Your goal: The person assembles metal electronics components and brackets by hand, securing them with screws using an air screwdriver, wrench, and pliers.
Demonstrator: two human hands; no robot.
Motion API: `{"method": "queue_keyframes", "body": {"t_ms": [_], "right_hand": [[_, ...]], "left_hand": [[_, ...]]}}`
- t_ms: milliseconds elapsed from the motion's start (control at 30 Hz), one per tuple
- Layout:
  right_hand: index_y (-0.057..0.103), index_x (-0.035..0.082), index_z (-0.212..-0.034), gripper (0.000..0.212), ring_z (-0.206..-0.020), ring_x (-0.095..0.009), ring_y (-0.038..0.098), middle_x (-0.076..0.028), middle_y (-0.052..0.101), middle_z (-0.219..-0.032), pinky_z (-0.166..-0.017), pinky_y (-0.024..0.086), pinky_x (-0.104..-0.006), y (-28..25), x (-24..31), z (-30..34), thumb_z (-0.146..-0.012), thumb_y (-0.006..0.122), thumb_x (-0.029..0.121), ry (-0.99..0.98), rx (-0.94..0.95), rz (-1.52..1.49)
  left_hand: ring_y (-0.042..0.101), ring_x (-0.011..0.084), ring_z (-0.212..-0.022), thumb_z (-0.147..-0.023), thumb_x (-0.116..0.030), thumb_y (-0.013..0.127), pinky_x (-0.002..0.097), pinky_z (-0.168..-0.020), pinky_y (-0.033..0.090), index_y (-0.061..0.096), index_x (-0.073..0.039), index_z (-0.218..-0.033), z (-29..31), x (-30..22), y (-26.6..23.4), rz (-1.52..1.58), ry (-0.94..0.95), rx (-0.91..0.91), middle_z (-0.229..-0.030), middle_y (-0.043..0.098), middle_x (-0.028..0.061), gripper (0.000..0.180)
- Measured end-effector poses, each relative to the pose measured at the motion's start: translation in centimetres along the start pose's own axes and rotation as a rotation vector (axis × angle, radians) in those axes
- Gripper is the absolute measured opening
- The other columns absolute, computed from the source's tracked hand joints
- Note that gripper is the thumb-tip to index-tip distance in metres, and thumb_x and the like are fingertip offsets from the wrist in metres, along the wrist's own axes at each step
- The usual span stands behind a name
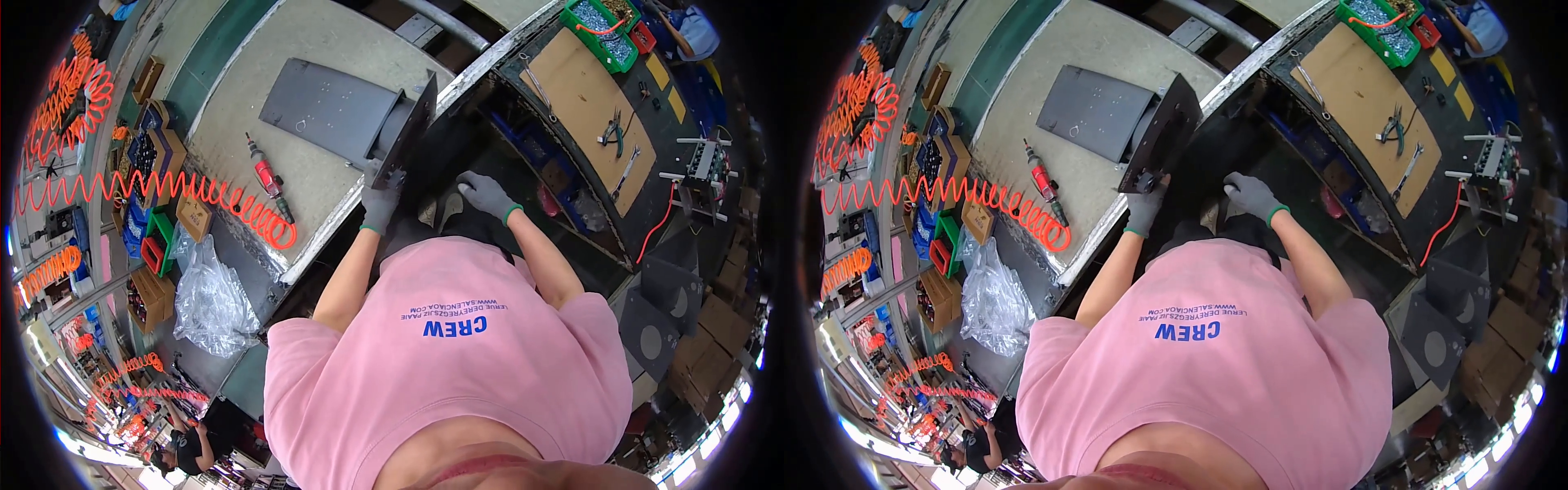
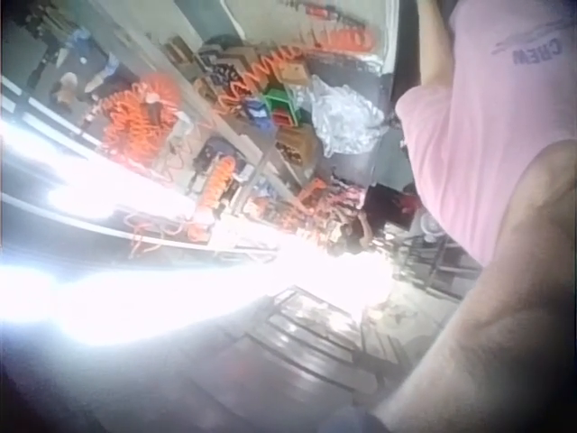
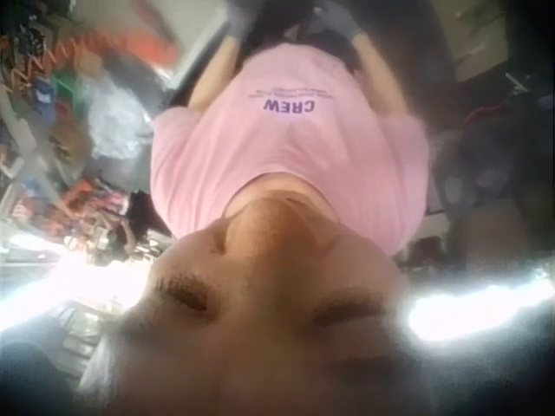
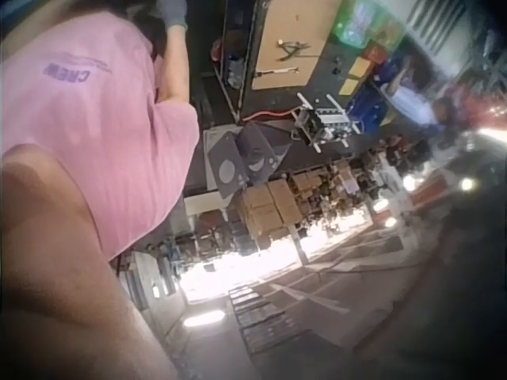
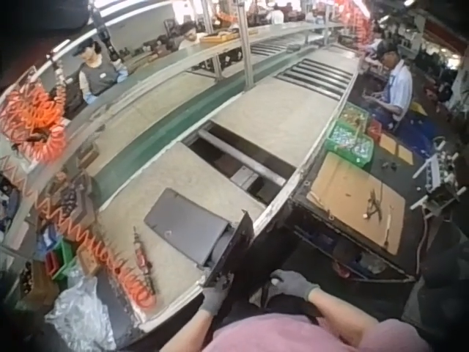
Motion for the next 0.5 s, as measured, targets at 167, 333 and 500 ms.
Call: {"method": "queue_keyframes", "body": {"t_ms": [167, 333, 500], "right_hand": [[0.056, 0.01, -0.108, 0.031, -0.097, -0.036, 0.057, -0.019, 0.062, -0.102, -0.084, 0.044, -0.0428, -2.8, -4.4, 0.0, -0.085, 0.049, 0.029, 0.06, -0.114, -0.046], [0.056, 0.01, -0.108, 0.031, -0.098, -0.037, 0.056, -0.019, 0.061, -0.102, -0.085, 0.044, -0.0432, -4.2, -8.3, 0.8, -0.085, 0.049, 0.029, 0.094, -0.147, -0.103], [0.056, 0.009, -0.108, 0.031, -0.1, -0.037, 0.056, -0.019, 0.061, -0.104, -0.086, 0.044, -0.0432, -5.5, -10.7, 1.0, -0.085, 0.049, 0.029, 0.166, -0.215, -0.095]], "left_hand": [[0.062, 0.0243, -0.07, -0.079, -0.027, 0.068, 0.0356, -0.063, 0.048, 0.066, -0.009, -0.082, -0.4, -2.2, -1.2, 0.062, -0.013, 0.126, -0.08, 0.065, 0.0086, 0.018], [0.061, 0.0263, -0.086, -0.076, -0.029, 0.071, 0.0383, -0.078, 0.046, 0.067, -0.007, -0.087, -1.9, -1.9, -2.1, 0.006, -0.04, 0.173, -0.088, 0.066, 0.0114, 0.025], [0.059, 0.0191, -0.076, -0.073, -0.03, 0.073, 0.0342, -0.072, 0.045, 0.067, -0.006, -0.09, -5.8, 1.3, -4.1, 0.142, -0.244, 0.107, -0.081, 0.065, 0.0066, 0.03]]}}
Point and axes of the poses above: each hand's wrist, its own z-axis away from the middle knuckle, its own y-axis out of the palm, x = y × z, the point moved 4 cm from there along -z, towards the middle knuckle
